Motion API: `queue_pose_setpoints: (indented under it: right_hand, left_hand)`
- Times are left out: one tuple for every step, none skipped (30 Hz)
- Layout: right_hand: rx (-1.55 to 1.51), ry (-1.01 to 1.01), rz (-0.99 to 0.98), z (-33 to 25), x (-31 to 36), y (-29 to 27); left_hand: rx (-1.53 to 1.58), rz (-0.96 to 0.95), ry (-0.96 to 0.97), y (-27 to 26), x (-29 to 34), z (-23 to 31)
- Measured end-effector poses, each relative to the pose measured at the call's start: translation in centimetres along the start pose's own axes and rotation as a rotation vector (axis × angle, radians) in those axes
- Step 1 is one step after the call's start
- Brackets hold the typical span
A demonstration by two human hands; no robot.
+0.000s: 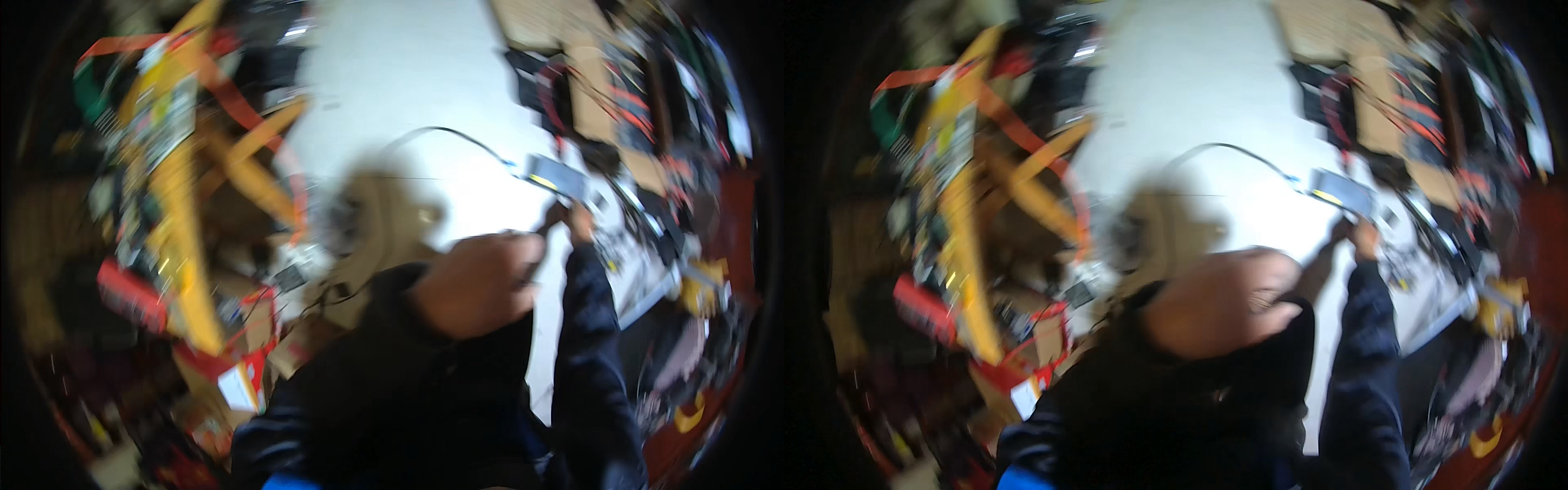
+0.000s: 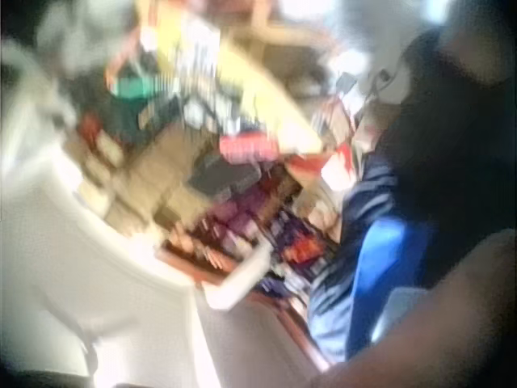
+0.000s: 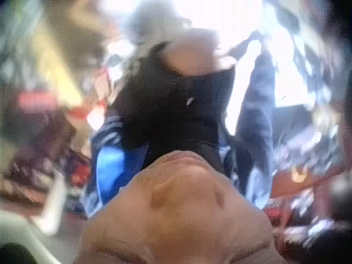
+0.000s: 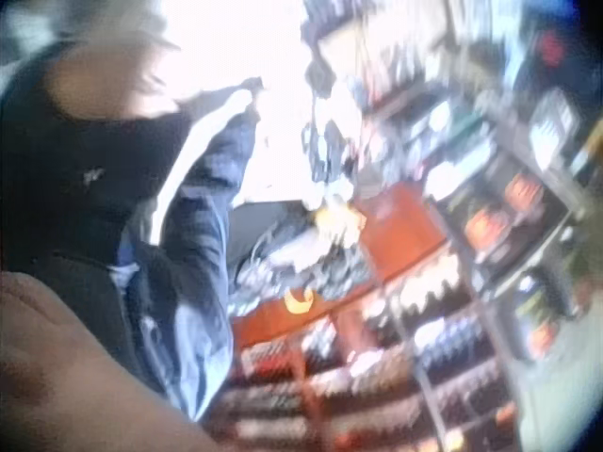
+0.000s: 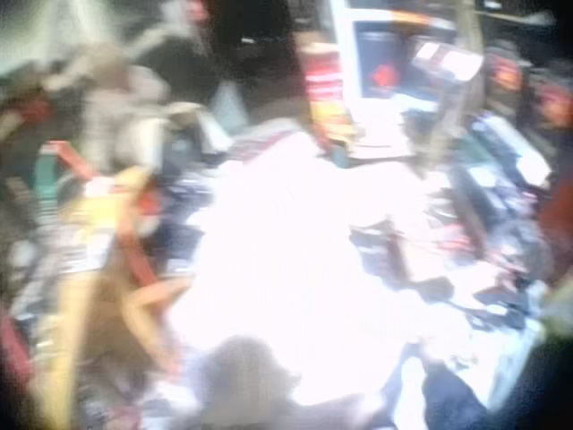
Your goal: The person sits on the floor and handles various electronic components, including a coiled cable, a power bank, and a circuit board. They use a multimeter to test connections on a breadboard setup and inspect the circuit board closely.
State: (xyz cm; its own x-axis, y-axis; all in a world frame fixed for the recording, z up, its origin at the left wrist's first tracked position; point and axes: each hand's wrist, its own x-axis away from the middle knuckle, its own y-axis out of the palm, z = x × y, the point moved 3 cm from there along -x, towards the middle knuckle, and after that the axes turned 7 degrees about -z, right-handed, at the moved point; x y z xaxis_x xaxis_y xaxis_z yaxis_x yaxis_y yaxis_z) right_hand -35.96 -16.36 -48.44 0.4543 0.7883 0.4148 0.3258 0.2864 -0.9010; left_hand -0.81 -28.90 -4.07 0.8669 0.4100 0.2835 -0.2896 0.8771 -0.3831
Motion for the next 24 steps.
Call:
queue_pose_setpoints:
  right_hand:
    - [-0.323, 0.027, -0.015, -1.0, 0.4, 0.0]
    - [-1.108, 0.03, -0.158, -1.6, 1.8, -0.5]
    - [-1.403, 0.033, -0.23, -3.2, 3.6, -1.3]
    - [-1.545, 0.033, -0.291, -5.3, 5.4, -2.4]
    - [-1.702, -0.029, -0.278, -7.2, 8.2, -3.9]
    - [-1.741, -0.095, -0.24, -9.2, 11.0, -5.7]
    - [-1.874, -0.069, -0.219, -11.5, 12.5, -7.9]
    - [-1.837, -0.076, -0.155, -13.8, 14.1, -10.3]
    - [-1.89, -0.05, -0.169, -15.6, 15.9, -12.9]
    - [-1.92, -0.087, -0.157, -17.6, 17.7, -15.8]
    - [-1.84, -0.189, -0.13, -19.6, 19.3, -18.8]
    - [-1.734, -0.29, -0.063, -21.6, 21.0, -21.8]
    - [-1.738, -0.374, -0.067, -24.0, 22.6, -24.5]
    - [-1.712, -0.397, 0.005, -26.3, 24.2, -27.1]
    - [-1.689, -0.475, 0.027, -28.8, 25.9, -29.5]
    - [-1.686, -0.528, 0.032, -31.1, 27.7, -31.5]
    - [-1.703, -0.62, 0.002, -33.5, 29.6, -33.0]
    - [-1.684, -0.678, -0.009, -35.9, 31.2, -34.0]
    - [-1.681, -0.726, -0.011, -38.1, 32.8, -34.6]
    - [-1.624, -0.751, 0.002, -40.0, 34.3, -34.8]
    - [-1.636, -0.843, -0.092, -41.6, 35.7, -34.8]
    - [-1.61, -0.899, -0.119, -43.0, 37.0, -34.6]
    - [-1.575, -0.905, -0.136, -44.0, 38.2, -34.4]
    - [-1.5, -0.908, -0.086, -44.7, 39.3, -34.2]
  left_hand:
    - [0.029, 0.014, 0.053, 0.0, 0.1, -0.2]
    - [0.019, 0.165, 0.167, -0.2, 0.4, 0.1]
    - [-0.031, 0.191, 0.123, 0.3, 0.3, 0.6]
    - [-0.023, 0.229, 0.135, 0.2, 0.4, 0.7]
    - [-0.012, 0.254, 0.167, 0.1, 0.6, 1.2]
    - [0.043, 0.334, 0.191, 0.0, 1.2, 1.7]
    - [0.086, 0.424, 0.244, -0.2, 1.9, 2.2]
    - [0.149, 0.468, 0.281, -0.4, 2.8, 2.7]
    - [0.183, 0.557, 0.321, -0.5, 4.0, 3.2]
    - [0.214, 0.664, 0.389, -0.4, 5.8, 3.6]
    - [0.257, 0.736, 0.383, -0.4, 7.4, 3.7]
    - [0.364, 0.74, 0.387, -0.1, 9.6, 3.4]
    - [0.402, 0.774, 0.343, 0.3, 12.1, 3.3]
    - [0.376, 0.896, 0.453, 0.3, 15.1, 3.4]
    - [0.369, 0.933, 0.43, 0.5, 18.3, 3.2]
    - [0.364, 0.968, 0.42, 0.6, 21.7, 2.9]
    - [0.37, 0.986, 0.403, 0.5, 25.2, 2.5]
    - [0.376, 1.038, 0.383, 0.0, 28.4, 2.1]
    - [0.38, 1.117, 0.411, -0.7, 31.7, 1.7]
    - [0.254, 1.213, 0.403, -1.6, 35.4, 0.9]
    - [0.13, 1.306, 0.385, -2.7, 39.0, -0.1]
    - [0.015, 1.433, 0.291, -3.9, 42.9, -1.4]
    - [0.356, 1.511, 0.305, -5.5, 45.9, -3.8]
    - [0.155, 1.683, 0.351, -7.8, 48.9, -5.4]
